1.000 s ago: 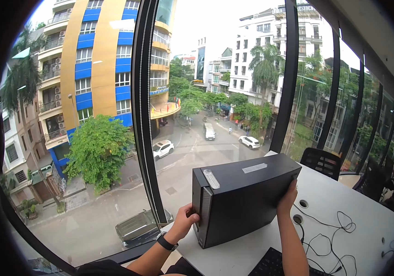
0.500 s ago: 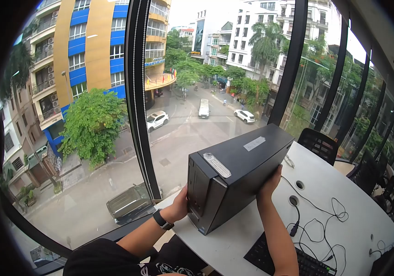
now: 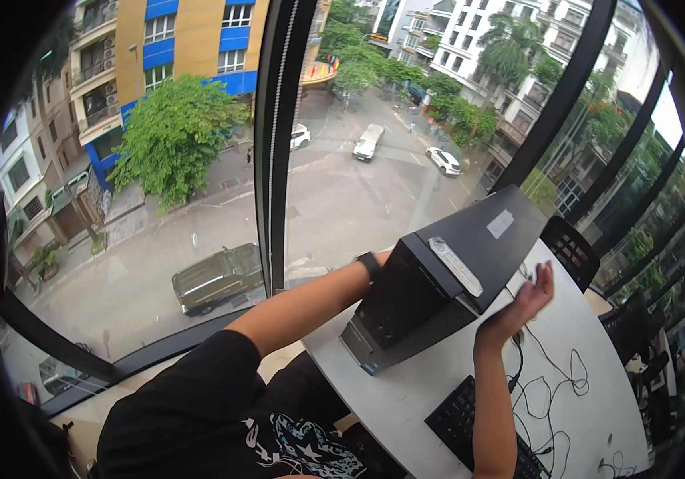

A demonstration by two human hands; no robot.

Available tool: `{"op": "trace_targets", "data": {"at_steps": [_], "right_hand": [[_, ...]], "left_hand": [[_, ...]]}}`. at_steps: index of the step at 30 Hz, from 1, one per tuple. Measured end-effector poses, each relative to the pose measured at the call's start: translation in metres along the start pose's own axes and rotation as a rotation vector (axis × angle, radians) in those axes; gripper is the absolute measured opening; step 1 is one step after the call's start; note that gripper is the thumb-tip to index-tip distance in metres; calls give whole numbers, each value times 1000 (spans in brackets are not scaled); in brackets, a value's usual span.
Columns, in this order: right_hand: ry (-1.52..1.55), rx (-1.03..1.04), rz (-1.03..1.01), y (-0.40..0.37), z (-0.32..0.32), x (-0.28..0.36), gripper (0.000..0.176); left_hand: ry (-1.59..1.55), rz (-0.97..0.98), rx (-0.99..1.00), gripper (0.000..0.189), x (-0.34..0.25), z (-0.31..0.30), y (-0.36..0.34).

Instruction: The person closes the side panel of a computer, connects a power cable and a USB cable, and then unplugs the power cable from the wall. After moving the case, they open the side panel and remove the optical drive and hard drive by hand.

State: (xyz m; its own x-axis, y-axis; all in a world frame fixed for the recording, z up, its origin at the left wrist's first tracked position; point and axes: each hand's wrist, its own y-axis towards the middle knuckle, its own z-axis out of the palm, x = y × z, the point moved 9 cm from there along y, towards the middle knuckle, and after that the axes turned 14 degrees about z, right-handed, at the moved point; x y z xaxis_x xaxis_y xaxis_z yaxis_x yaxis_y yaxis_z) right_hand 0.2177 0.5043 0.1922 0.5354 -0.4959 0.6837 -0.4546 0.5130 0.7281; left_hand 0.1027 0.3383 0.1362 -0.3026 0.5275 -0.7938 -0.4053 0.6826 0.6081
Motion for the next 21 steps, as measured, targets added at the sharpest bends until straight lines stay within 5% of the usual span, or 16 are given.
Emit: {"op": "trace_targets", "data": {"at_steps": [3, 7, 10, 12, 19, 21], "right_hand": [[83, 95, -466, -23, -5, 130, 46], [-531, 319, -1012, -110, 45, 254, 54], [-581, 493, -828, -140, 104, 247, 56], [-822, 418, -711, -131, 134, 213, 45], [-947, 339, -841, -131, 128, 192, 19], [-932, 340, -846, -129, 117, 192, 14]], "left_hand": [[-94, 86, -149, 64, 58, -26, 70], [-191, 107, -265, 63, 122, -43, 109], [-237, 40, -306, 64, 112, -39, 96], [-150, -11, -299, 65, 92, -33, 87], [-44, -91, -248, 71, 114, -35, 103], [88, 14, -320, 71, 112, -48, 107]]}}
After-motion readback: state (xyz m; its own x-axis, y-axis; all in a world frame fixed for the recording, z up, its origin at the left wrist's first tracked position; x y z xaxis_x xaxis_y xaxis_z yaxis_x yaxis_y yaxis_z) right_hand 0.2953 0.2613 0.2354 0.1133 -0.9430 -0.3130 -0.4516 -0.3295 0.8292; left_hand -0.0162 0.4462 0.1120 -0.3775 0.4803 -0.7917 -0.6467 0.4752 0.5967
